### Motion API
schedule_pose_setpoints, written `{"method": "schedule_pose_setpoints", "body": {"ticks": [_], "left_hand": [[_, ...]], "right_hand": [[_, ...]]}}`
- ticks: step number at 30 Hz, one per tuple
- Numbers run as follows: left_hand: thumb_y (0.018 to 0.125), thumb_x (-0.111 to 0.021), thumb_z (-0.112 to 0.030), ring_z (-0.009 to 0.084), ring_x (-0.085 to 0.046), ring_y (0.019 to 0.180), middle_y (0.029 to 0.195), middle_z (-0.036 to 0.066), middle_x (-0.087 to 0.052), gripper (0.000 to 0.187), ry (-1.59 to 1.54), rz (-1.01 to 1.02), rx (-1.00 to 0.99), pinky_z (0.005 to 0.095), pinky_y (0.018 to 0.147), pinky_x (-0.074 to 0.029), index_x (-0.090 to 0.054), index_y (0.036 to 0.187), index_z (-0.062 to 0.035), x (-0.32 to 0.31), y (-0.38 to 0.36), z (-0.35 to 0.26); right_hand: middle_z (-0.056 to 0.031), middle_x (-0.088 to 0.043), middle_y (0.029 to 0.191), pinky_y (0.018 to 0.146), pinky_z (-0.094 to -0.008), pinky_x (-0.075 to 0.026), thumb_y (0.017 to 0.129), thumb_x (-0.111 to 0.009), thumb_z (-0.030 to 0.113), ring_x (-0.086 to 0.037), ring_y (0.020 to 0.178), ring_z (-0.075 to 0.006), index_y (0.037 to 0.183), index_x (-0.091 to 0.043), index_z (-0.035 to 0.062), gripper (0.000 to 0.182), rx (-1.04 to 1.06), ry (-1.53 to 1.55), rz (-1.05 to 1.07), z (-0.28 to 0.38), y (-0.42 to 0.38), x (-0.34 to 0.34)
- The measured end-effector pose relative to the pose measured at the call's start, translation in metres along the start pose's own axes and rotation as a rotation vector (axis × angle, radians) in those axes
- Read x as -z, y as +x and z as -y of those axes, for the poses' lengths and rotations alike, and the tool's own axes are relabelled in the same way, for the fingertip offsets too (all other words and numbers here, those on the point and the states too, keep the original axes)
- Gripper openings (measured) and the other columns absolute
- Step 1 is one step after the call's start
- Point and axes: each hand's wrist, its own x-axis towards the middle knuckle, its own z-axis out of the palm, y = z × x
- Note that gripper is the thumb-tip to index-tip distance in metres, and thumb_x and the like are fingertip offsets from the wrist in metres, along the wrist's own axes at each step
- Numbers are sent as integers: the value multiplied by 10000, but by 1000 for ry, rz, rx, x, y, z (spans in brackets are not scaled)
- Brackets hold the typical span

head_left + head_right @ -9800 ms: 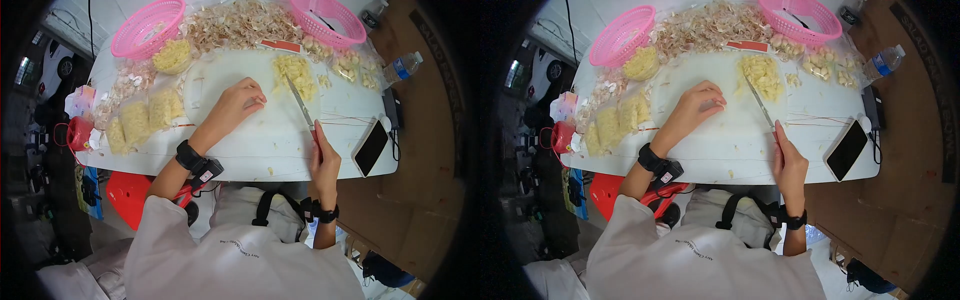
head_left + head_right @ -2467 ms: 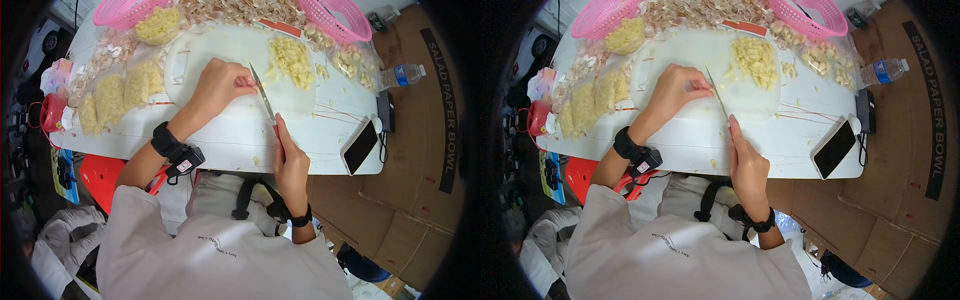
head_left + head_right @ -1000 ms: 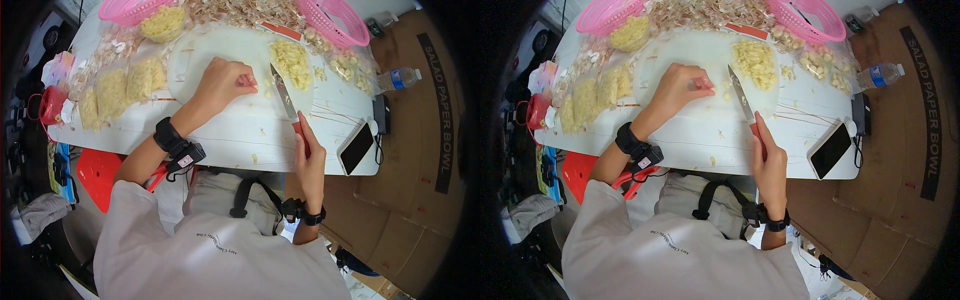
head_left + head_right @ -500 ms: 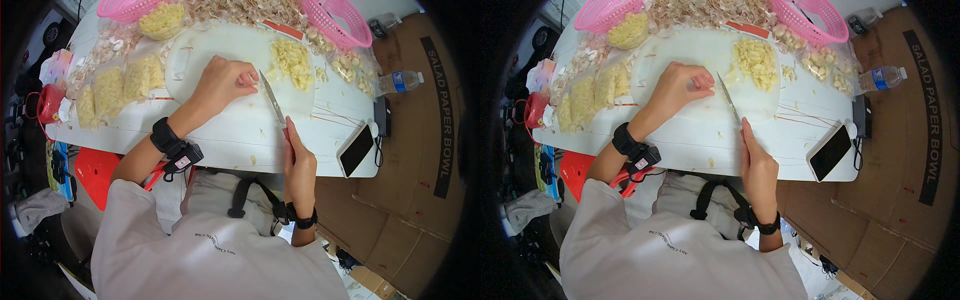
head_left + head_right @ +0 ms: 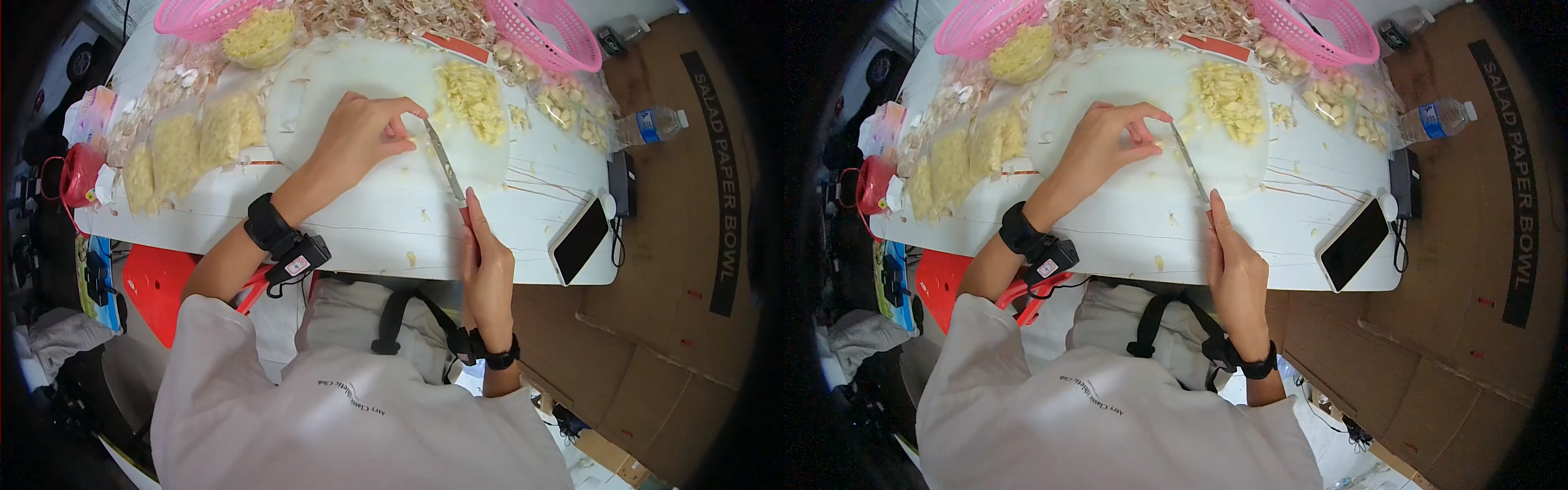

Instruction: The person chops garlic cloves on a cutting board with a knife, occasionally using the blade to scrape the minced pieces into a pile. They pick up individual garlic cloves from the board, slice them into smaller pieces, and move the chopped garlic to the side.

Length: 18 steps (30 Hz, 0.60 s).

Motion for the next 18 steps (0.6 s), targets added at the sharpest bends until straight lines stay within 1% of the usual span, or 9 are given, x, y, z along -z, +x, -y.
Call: {"method": "schedule_pose_setpoints", "body": {"ticks": [2,3,5,9,12,18], "left_hand": [[769,-783,-127,155,-662,705,735,15,-697,332,25,-11,8,318,818,-464,-699,1089,-116,-1,0,1],[769,-783,-127,155,-662,705,735,15,-697,332,26,-12,9,318,818,-464,-699,1089,-116,-1,-1,1],[777,-779,-138,148,-663,734,755,3,-700,341,114,-32,-41,338,869,-433,-696,1108,-137,0,-3,-1],[776,-781,-149,144,-663,755,768,-6,-702,367,87,7,2,350,902,-408,-692,1131,-151,1,-2,-1],[776,-781,-142,146,-665,755,769,-5,-704,380,85,15,12,350,902,-412,-689,1144,-154,2,-2,-3],[771,-783,-127,163,-669,724,751,12,-705,359,76,-5,-8,342,865,-441,-697,1120,-132,0,-1,0]], "right_hand": [[-196,-707,986,744,-351,-539,919,-580,-29,-701,814,-327,1432,-510,119,538,5,12,-30,-1,0,-1],[-196,-707,986,744,-351,-539,919,-580,-29,-701,814,-327,1432,-510,119,538,7,12,-29,-2,0,-2],[-198,-705,982,734,-354,-538,916,-584,-32,-696,790,-321,1432,-509,112,541,17,20,-47,-3,0,-3],[-188,-704,953,708,-357,-534,919,-586,-26,-684,755,-312,1429,-512,106,531,5,-2,-23,0,0,0],[-175,-702,921,679,-357,-529,923,-590,-12,-673,721,-303,1427,-516,115,525,19,-38,-9,0,0,-1],[-151,-698,874,640,-372,-526,920,-601,4,-661,674,-300,1421,-527,149,527,20,-100,-34,0,0,-5]]}}
